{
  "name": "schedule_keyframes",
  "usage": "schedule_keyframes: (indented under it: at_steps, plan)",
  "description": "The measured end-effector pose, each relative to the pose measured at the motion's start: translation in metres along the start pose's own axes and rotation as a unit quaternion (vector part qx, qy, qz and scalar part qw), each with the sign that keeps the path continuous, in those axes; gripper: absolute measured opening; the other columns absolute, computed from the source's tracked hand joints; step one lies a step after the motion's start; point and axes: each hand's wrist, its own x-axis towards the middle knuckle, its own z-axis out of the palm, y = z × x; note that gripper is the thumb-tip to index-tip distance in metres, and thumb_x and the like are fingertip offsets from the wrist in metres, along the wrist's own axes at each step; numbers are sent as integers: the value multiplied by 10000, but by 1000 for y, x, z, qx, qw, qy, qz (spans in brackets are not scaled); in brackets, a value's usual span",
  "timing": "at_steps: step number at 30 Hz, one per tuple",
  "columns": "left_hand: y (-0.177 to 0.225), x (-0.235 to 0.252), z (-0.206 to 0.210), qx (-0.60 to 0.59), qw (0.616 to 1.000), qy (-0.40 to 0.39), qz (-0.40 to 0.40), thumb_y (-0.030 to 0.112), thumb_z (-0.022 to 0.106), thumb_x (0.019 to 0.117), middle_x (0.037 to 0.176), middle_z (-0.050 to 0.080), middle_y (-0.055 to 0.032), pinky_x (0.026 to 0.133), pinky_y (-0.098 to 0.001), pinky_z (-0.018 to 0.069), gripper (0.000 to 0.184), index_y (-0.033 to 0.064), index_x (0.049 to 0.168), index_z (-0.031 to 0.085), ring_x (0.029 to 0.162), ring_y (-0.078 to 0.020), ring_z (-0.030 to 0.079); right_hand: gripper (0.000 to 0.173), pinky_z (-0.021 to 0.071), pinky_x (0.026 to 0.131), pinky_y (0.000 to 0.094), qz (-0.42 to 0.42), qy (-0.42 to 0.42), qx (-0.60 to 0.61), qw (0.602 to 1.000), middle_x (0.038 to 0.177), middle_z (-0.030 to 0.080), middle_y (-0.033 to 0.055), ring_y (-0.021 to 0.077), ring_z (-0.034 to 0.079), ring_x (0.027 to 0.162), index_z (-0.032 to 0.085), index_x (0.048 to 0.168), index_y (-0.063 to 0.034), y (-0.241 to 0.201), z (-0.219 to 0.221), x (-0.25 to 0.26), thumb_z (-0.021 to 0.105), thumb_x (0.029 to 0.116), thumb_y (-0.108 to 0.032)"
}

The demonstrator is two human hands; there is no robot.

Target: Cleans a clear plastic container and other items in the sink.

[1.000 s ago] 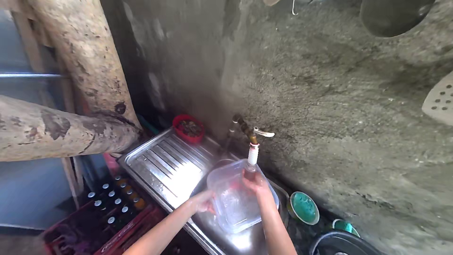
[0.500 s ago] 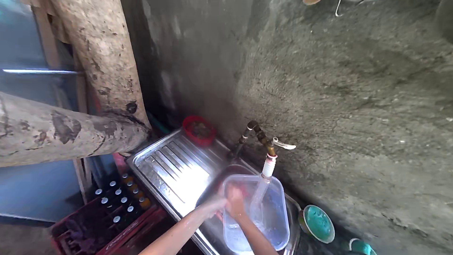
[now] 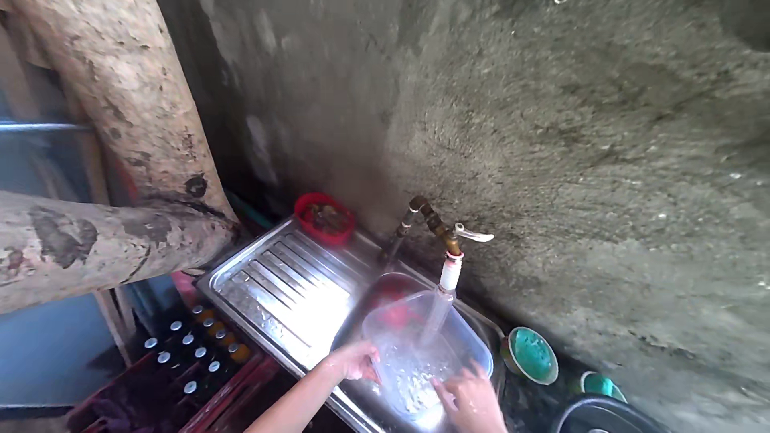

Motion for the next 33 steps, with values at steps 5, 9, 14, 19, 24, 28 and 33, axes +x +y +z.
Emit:
schedule_keyframes:
  at_steps: [5,9,14,19,24,28,33]
  plan:
    - [-20,19,12,-8,994,-94,-59,133,454,1044,830,630,-67,680,-317,567,104,68,1067,532,719,-167,652,515,431,611,410,-227,514,-46,826,502,511,43,242,545,526,467,515,-129,45,13,16,369,995,-289]
    - [-12,38,32,95,992,-72,-41,95,518,1018,858,606,-54,657,-276,536,106,50,1107,552,695,-125,603,510,442,569,403,-282,475,-62,831,484,516,49,227,560,497,469,495,-118,30,-35,33,412,980,-264]
    - [0,89,36,367,891,-117,241,61,699,937,1428,516,-294,1048,-506,489,725,-38,1542,311,1250,-374,584,510,450,583,397,-346,385,-16,855,482,511,72,224,558,490,450,489,-93,21,-72,46,426,979,-234]
    - [15,114,61,462,762,-63,448,97,456,1066,1494,488,-289,1202,-449,343,496,-74,1525,382,1407,-366,480,497,416,572,369,-351,358,7,866,471,476,52,197,518,475,422,493,-109,1,-74,55,438,972,-241]
    - [23,113,82,566,759,49,319,180,419,1088,1401,580,-247,1107,-535,430,427,3,1467,503,1321,-394,551,484,440,570,381,-336,369,-27,866,479,489,53,208,542,485,427,496,-113,5,-68,59,433,963,-239]
    - [1,100,84,453,803,-41,385,16,483,1026,1424,514,-344,1176,-464,359,420,-149,1412,475,1362,-420,500,496,434,576,387,-330,369,-18,869,486,501,69,220,549,497,436,497,-101,22,-73,56,419,976,-231]
    - [4,95,89,455,817,26,353,112,483,1049,1208,652,-309,1067,-501,460,329,-125,1221,634,1187,-407,626,498,425,572,381,-317,380,-3,869,485,483,76,225,538,497,422,508,-96,29,-71,48,400,989,-221]
